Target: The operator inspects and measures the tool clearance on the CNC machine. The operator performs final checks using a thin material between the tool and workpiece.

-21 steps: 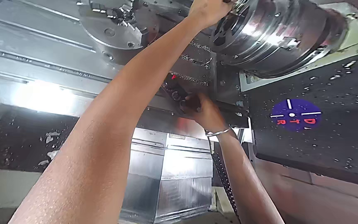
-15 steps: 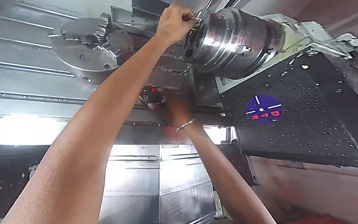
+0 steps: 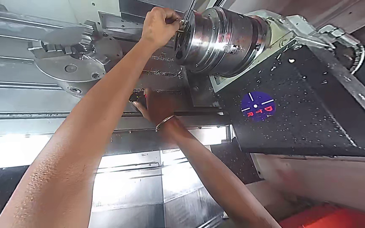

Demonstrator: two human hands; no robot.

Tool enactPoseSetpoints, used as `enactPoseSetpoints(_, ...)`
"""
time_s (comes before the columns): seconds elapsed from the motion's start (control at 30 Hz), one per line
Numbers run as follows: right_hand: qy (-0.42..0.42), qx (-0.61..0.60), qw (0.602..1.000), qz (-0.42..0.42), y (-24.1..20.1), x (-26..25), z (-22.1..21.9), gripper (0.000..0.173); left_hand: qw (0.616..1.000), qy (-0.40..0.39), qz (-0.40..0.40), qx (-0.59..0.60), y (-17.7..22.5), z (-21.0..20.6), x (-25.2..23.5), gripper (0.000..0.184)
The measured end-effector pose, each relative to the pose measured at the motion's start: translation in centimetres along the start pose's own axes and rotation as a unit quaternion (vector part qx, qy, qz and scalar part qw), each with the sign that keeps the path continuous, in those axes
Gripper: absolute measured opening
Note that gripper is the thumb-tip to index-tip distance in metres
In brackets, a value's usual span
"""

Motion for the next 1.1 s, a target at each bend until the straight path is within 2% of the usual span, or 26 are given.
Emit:
enactPoseSetpoints(0.5, -0.025, -0.038, 0.999, 0.015, 0.22, -0.26, -0.33, 0.048, 1.000, -0.010, 0.001, -0.025, -0.08, -0.31, 0.31, 0.023)
enactPoseSetpoints(0.63, -0.014, -0.053, 0.998, 0.015, 0.52, -0.23, -0.41, 0.051, 1.000, -0.013, 0.003, -0.017, -0.21, -0.70, 0.17, 0.022)
enactPoseSetpoints(0.8, -0.011, -0.044, 0.999, -0.019, 0.68, -0.33, -0.35, 0.065, 1.000, -0.002, 0.004, -0.005, -0.18, -0.63, 0.19, 0.021)
enactPoseSetpoints(0.93, -0.033, -0.047, 0.998, -0.010, 0.62, -0.27, -0.45, 0.056, 1.000, -0.011, 0.008, -0.018, -0.29, -0.85, 0.47, 0.022)
enactPoseSetpoints(1.1, -0.031, -0.054, 0.998, -0.012, 0.59, -0.15, -0.26, 0.055, 1.000, -0.001, 0.008, 0.002, -0.25, -0.74, 0.41, 0.021)
Point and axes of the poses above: each hand's wrist, its own x-axis away from the middle knuckle, its own z-axis out of the back of the hand, y = z × x, the point moved 8 cm from there along -x, towards the middle knuckle, and after that the axes turned 14 degrees about -x, right-handed, at the moved point
